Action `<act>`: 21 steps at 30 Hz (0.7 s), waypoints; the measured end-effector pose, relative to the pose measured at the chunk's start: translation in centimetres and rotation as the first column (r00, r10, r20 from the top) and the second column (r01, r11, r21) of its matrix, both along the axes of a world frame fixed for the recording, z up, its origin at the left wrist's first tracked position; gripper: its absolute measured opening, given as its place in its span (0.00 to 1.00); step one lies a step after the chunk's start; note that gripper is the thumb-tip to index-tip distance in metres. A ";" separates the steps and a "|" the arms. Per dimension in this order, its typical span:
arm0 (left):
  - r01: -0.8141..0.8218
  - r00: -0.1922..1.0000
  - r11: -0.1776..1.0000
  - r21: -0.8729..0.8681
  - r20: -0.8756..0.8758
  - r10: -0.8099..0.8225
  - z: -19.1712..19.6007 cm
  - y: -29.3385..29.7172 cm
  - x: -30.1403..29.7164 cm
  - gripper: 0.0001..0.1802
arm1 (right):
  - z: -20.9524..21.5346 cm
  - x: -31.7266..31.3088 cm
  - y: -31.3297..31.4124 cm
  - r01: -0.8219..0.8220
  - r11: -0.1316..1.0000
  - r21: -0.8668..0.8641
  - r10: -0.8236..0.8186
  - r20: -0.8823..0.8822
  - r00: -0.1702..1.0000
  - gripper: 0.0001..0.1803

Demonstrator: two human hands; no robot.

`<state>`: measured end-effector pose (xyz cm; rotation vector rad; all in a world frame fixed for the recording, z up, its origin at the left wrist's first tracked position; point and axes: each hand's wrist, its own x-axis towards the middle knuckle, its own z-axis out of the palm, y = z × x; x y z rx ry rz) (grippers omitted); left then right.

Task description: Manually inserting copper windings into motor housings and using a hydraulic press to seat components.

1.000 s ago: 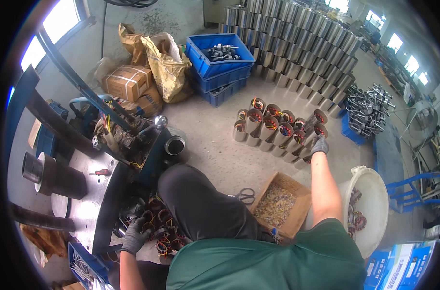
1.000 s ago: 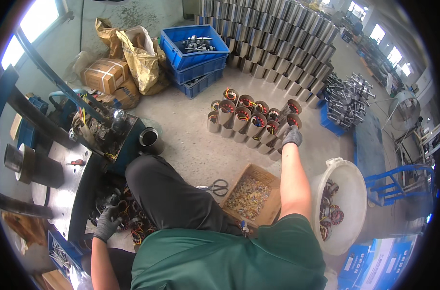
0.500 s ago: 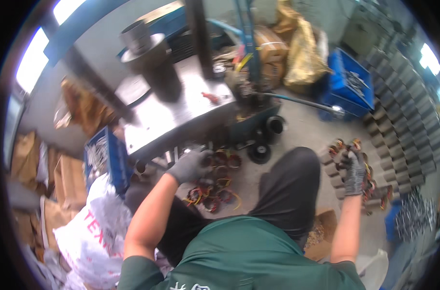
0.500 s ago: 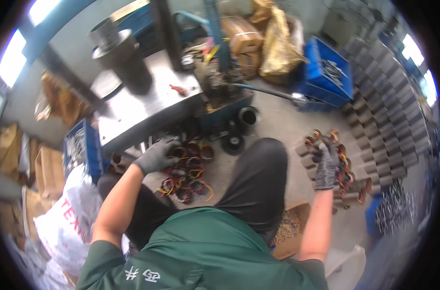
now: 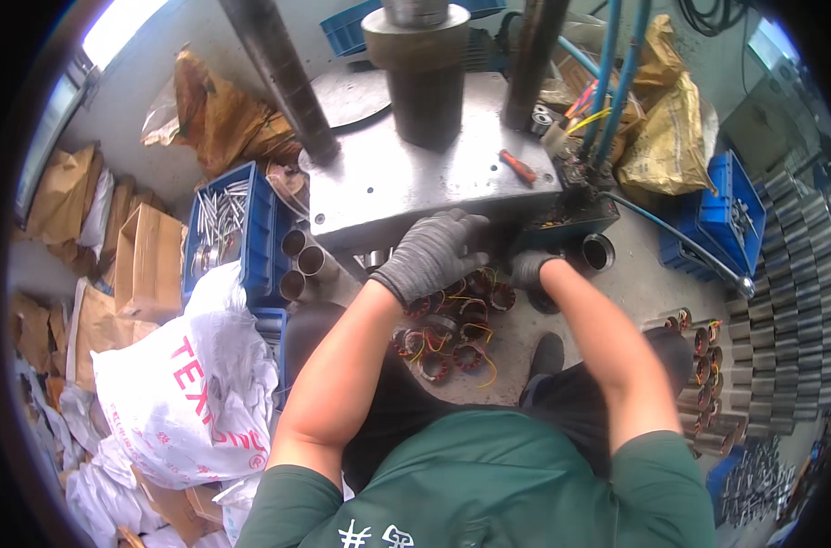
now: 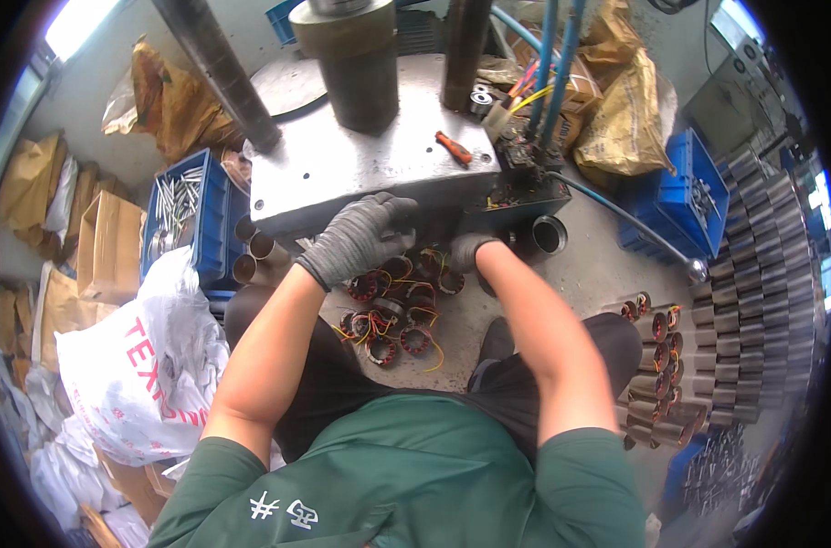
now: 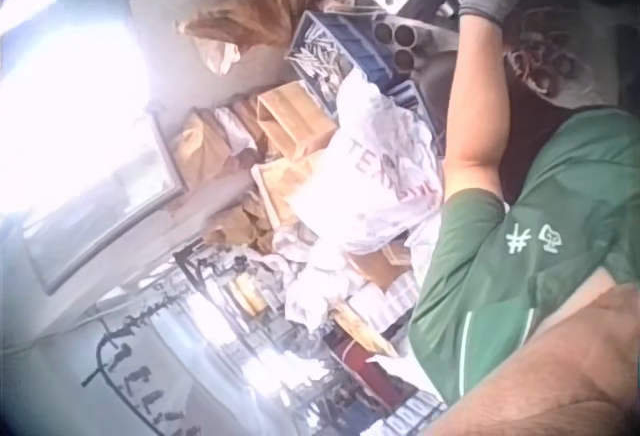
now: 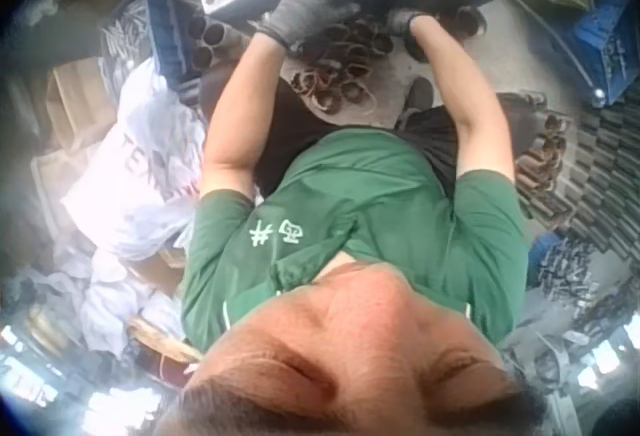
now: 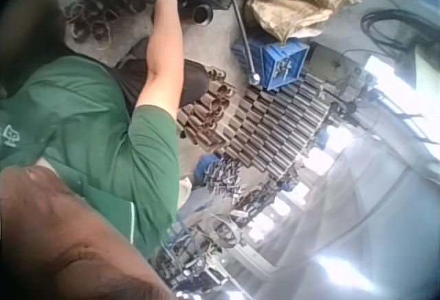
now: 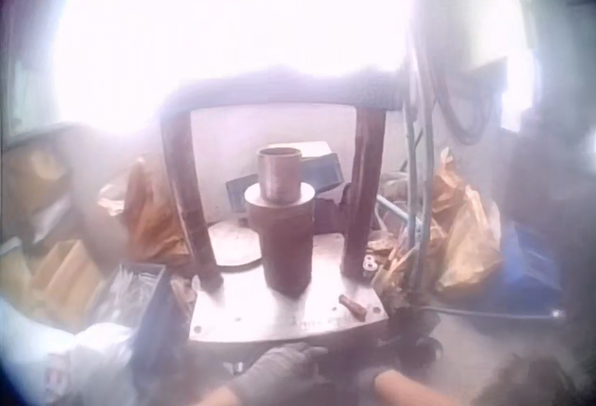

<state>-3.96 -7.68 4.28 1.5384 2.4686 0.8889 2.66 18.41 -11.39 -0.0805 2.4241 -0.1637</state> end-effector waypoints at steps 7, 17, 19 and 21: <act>0.038 0.999 0.999 0.020 -0.036 -0.038 0.4 -0.1 0.1 0.30 | -17.0 6.2 -2.4 0.597 0.758 -0.262 -0.640 -0.128 0.758 0.42; 0.041 0.999 0.992 -0.119 0.027 -0.038 0.8 0.5 -0.8 0.32 | -30.0 6.5 1.0 0.140 0.981 -0.136 -0.175 -0.298 0.938 0.40; 0.044 0.999 0.993 -0.107 0.018 -0.043 1.1 0.6 -0.7 0.32 | -32.5 6.8 2.4 0.409 0.376 -0.831 -0.753 -0.017 0.658 0.38; 0.027 0.999 0.988 -0.151 0.024 -0.023 -0.2 -0.2 -1.0 0.32 | -32.0 6.5 -0.7 0.329 0.763 -0.556 -0.529 -0.246 0.812 0.37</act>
